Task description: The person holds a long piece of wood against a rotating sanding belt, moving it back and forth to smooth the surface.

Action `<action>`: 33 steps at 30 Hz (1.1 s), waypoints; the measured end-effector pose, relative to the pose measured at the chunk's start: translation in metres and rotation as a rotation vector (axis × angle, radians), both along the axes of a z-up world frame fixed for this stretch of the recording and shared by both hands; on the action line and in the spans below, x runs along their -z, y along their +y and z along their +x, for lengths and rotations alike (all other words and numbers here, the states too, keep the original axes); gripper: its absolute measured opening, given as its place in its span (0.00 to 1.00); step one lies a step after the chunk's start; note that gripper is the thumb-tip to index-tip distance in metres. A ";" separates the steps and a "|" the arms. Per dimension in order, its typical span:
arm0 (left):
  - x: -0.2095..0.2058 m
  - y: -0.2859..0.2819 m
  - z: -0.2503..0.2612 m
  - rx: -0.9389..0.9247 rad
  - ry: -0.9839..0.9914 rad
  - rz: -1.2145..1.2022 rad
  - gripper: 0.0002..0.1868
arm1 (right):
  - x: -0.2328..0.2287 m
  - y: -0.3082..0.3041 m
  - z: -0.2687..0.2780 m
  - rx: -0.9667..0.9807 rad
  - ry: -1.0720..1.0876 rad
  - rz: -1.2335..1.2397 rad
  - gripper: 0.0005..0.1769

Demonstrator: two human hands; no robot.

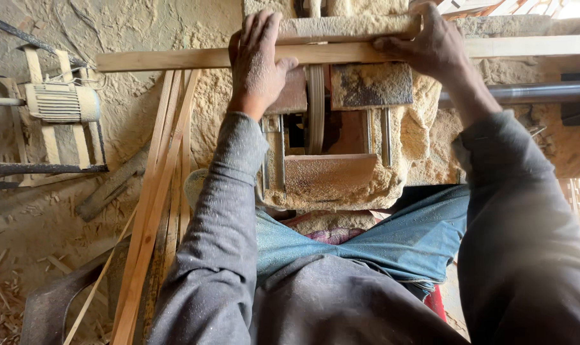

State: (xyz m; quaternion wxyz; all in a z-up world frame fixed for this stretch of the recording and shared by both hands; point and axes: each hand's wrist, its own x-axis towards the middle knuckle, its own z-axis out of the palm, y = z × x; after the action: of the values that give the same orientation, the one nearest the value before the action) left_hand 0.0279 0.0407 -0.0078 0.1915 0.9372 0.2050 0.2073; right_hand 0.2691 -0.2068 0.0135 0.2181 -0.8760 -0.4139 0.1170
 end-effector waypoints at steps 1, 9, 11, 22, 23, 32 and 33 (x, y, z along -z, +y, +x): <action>0.000 0.004 0.002 0.000 -0.002 0.005 0.43 | -0.014 0.002 -0.005 0.000 -0.002 0.005 0.46; 0.010 0.013 0.002 0.042 0.068 0.021 0.48 | -0.062 -0.022 -0.001 0.172 0.169 -0.092 0.56; 0.011 0.012 0.007 0.015 0.056 0.010 0.47 | -0.055 -0.027 0.010 0.171 0.187 -0.115 0.57; -0.001 0.001 0.014 -0.067 -0.157 -0.069 0.41 | -0.046 0.012 -0.008 0.065 0.287 -0.162 0.32; 0.001 0.001 0.013 -0.075 -0.134 -0.060 0.41 | -0.041 0.009 -0.008 0.042 0.250 -0.155 0.34; 0.006 -0.013 -0.002 -0.090 -0.098 -0.070 0.41 | -0.029 -0.005 -0.024 0.149 0.158 -0.181 0.40; 0.013 -0.012 -0.002 -0.110 -0.062 -0.090 0.44 | -0.027 -0.006 -0.024 0.126 0.148 -0.172 0.39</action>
State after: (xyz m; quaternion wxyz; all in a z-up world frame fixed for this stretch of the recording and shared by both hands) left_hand 0.0259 0.0291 -0.0207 0.2279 0.9082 0.2591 0.2368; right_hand 0.2449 -0.2128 0.0403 0.1790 -0.9047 -0.3295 0.2023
